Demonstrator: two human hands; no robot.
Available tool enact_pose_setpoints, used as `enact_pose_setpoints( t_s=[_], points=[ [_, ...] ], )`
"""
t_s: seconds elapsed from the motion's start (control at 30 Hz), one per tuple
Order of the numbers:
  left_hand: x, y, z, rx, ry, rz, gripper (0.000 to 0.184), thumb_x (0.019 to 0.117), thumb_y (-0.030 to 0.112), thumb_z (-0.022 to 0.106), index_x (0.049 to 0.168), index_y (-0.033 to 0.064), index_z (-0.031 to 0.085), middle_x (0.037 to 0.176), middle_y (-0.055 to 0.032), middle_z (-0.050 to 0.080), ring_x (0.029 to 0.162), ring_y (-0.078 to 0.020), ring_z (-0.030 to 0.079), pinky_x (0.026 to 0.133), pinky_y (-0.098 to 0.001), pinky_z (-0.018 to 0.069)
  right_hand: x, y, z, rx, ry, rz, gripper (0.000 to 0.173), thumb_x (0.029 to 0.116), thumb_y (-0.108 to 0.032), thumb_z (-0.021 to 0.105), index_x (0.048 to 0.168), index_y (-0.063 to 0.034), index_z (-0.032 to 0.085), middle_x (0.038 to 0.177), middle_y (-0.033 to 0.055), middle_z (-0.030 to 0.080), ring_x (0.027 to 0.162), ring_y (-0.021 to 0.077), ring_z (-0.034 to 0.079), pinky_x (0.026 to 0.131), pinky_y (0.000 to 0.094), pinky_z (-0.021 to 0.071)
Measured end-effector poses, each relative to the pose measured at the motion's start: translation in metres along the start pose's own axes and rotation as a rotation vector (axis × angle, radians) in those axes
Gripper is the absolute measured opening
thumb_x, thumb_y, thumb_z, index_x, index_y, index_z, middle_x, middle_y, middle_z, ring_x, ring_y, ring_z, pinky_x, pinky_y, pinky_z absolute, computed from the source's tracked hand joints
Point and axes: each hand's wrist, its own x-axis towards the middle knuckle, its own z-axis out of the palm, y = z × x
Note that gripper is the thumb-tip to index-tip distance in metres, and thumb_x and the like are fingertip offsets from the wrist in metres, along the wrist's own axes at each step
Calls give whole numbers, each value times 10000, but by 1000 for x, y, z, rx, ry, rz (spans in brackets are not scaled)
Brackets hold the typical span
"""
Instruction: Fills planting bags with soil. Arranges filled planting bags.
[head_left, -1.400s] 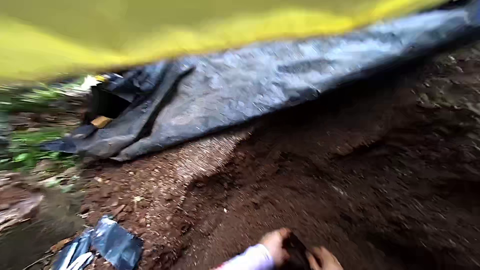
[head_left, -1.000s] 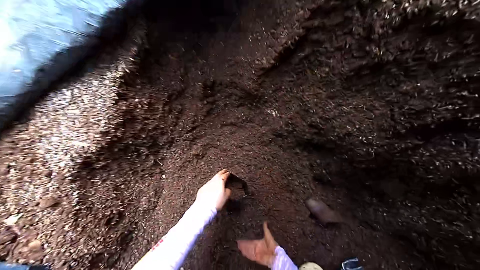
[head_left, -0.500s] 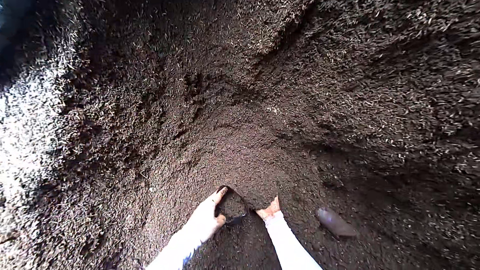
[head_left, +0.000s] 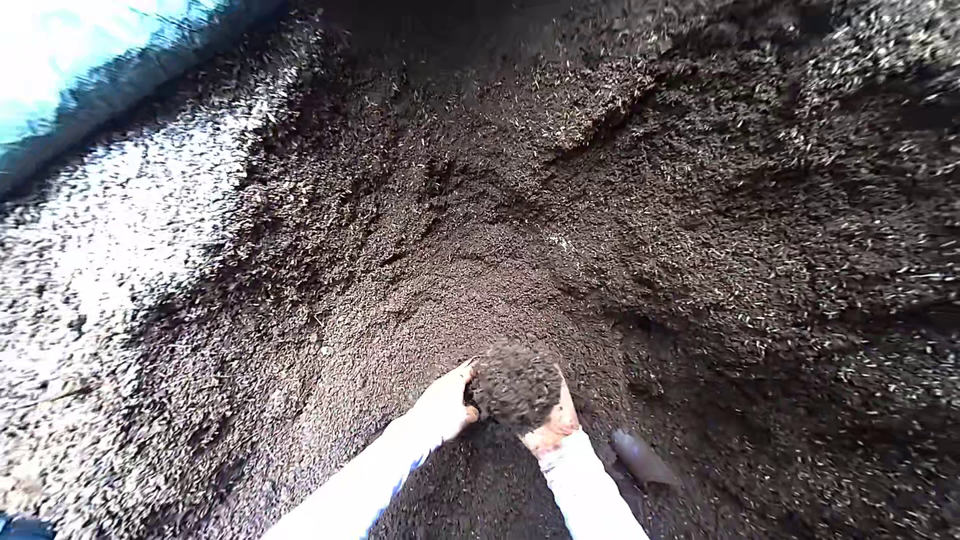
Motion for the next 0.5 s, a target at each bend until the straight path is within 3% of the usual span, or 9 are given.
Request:
enact_pose_setpoints(
  t_s=[0.07,0.13,0.2,0.23,0.3,0.37,0.43,0.5],
  points=[
    [-7,4,-2,6,22,-37,809,880,105,757,1569,-2,346,1526,-219,495,1419,-320,490,1194,-497,365,-3,7,12,-235,67,-74,507,1120,-394,196,1238,-80,576,1000,68,724,889,165,715,764,367,613],
    [-11,4,-2,44,11,-83,745,904,96,724,1535,-62,360,1529,-257,468,1439,-347,457,1199,-504,348,-6,10,16,-512,48,-157,401,1103,-231,332,1382,-20,529,1186,101,674,1024,143,675,882,335,580],
    [-13,1,0,34,12,-66,809,919,101,720,1588,-32,286,1611,-231,378,1498,-320,388,1237,-475,299,-13,3,20,-851,11,-152,482,1076,-247,465,1510,-37,452,1519,141,498,1354,186,518,1105,391,465],
    [-12,-3,2,15,24,-37,854,908,99,734,1609,-7,257,1638,-212,345,1517,-304,362,1250,-463,279,-15,-3,23,-1042,9,-154,544,1053,-284,530,1535,-54,427,1611,172,370,1456,258,414,1146,468,423],
    [-10,-10,2,8,29,6,875,901,84,727,1622,13,236,1680,-177,275,1549,-267,302,1269,-430,234,-10,-10,26,-1485,85,-255,654,976,-392,669,1500,-46,482,1638,245,278,1462,380,393,1129,521,429],
    [-10,-15,3,2,38,17,865,903,78,716,1625,26,242,1693,-150,254,1557,-245,286,1274,-420,227,1,-12,24,-1924,182,-157,688,954,-520,674,1458,-71,535,1612,252,324,1391,423,482,1078,560,478],
    [-15,-12,2,9,30,1,832,925,67,681,1630,44,240,1701,-125,245,1560,-229,280,1273,-413,227,12,-8,24,-2181,118,68,469,1042,-401,561,1388,-88,612,1535,173,471,1359,369,525,1076,563,471],
    [-26,-6,-5,-20,64,6,801,924,44,661,1627,74,277,1679,-116,308,1539,-229,330,1263,-424,260,4,-9,33,-2295,46,32,355,1076,-301,503,1308,-92,672,1446,115,566,1343,313,532,1082,528,443]
  ],
)
